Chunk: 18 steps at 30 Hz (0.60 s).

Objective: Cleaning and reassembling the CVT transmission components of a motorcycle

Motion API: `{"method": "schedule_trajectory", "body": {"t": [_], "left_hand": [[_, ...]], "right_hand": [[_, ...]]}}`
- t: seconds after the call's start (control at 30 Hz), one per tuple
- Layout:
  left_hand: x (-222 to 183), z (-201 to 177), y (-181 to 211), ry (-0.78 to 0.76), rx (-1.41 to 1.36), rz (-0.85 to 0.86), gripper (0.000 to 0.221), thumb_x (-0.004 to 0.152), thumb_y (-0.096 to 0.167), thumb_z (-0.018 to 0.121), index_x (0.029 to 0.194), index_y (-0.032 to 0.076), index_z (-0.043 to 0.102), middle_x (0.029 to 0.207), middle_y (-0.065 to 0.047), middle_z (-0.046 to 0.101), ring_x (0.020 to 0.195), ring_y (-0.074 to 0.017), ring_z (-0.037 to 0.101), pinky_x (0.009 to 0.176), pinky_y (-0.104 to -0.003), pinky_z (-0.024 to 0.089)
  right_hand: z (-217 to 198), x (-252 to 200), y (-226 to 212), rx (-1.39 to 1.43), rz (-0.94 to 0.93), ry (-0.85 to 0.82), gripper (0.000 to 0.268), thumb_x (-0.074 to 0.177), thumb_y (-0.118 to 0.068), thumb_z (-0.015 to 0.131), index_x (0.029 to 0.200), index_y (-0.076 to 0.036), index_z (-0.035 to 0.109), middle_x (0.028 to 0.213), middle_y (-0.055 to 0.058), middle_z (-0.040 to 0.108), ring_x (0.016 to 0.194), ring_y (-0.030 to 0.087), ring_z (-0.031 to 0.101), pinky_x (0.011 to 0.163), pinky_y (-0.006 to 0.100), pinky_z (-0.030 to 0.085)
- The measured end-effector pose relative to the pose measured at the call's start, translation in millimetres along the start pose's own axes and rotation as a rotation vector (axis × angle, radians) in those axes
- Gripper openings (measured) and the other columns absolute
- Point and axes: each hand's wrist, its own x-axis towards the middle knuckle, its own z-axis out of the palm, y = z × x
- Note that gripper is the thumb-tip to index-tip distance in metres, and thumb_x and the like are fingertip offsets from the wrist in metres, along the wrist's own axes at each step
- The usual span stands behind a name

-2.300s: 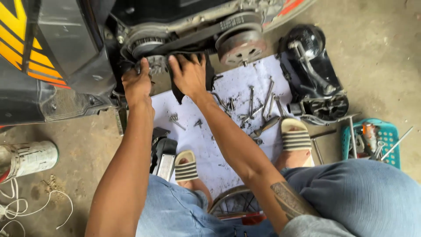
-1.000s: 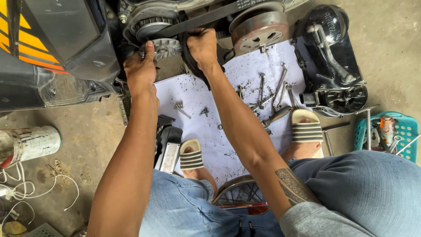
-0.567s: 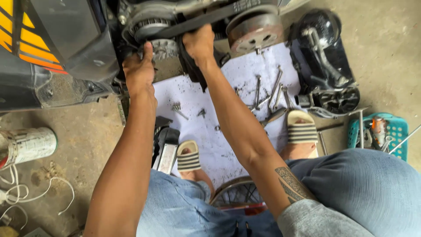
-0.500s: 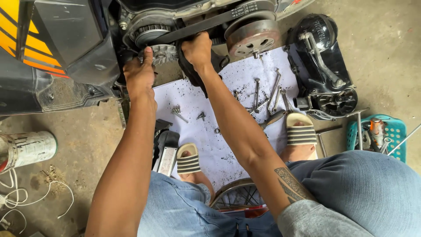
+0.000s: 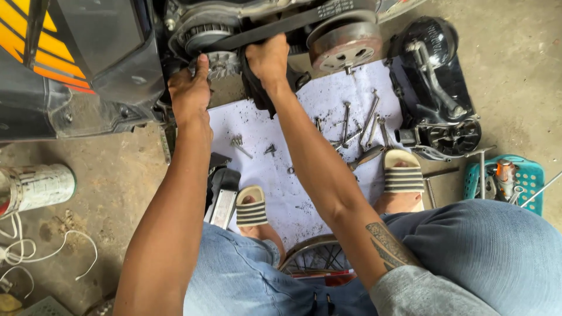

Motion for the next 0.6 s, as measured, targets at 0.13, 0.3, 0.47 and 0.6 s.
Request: {"method": "schedule_trajectory", "body": {"t": [0.13, 0.3, 0.47, 0.6], "left_hand": [[0.1, -1.5, 13.5, -0.031, -0.066, 0.007, 0.077, 0.086, 0.072, 0.062, 0.111, -0.001, 0.064, 0.104, -0.009, 0.067, 0.079, -0.0173, 0.066, 0.069, -0.03, 0.057], [-12.7, -11.6, 15.8, -0.023, -0.109, 0.001, 0.067, 0.086, 0.067, 0.067, 0.1, 0.002, 0.066, 0.091, -0.005, 0.069, 0.066, -0.0148, 0.064, 0.06, -0.029, 0.056], [-7.8, -9.4, 18.2, -0.092, 0.028, -0.087, 0.094, 0.085, 0.08, 0.056, 0.13, -0.003, 0.051, 0.123, -0.017, 0.057, 0.102, -0.0267, 0.065, 0.084, -0.037, 0.058], [-6.8, -9.8, 18.0, -0.052, -0.011, -0.041, 0.079, 0.086, 0.074, 0.062, 0.11, 0.0, 0.065, 0.102, -0.01, 0.071, 0.08, -0.0194, 0.07, 0.068, -0.032, 0.059]], "right_hand": [[-3.1, 7.2, -1.7, -0.039, -0.046, 0.017, 0.026, 0.068, 0.005, 0.063, 0.093, 0.006, 0.071, 0.084, 0.012, 0.077, 0.066, 0.022, 0.067, 0.062, 0.034, 0.056], [-2.9, 4.0, 2.7, 0.006, -0.112, 0.042, 0.028, 0.068, 0.007, 0.06, 0.092, 0.004, 0.075, 0.091, 0.012, 0.082, 0.072, 0.021, 0.074, 0.068, 0.031, 0.06], [-1.3, 7.7, 12.8, 0.01, -0.139, 0.007, 0.024, 0.067, 0.01, 0.059, 0.086, 0.006, 0.074, 0.079, 0.009, 0.079, 0.062, 0.016, 0.064, 0.058, 0.03, 0.055], [-8.2, 4.1, 1.6, 0.108, -0.193, -0.016, 0.014, 0.069, 0.013, 0.06, 0.076, 0.007, 0.07, 0.062, 0.004, 0.065, 0.05, 0.013, 0.05, 0.043, 0.03, 0.044]]}}
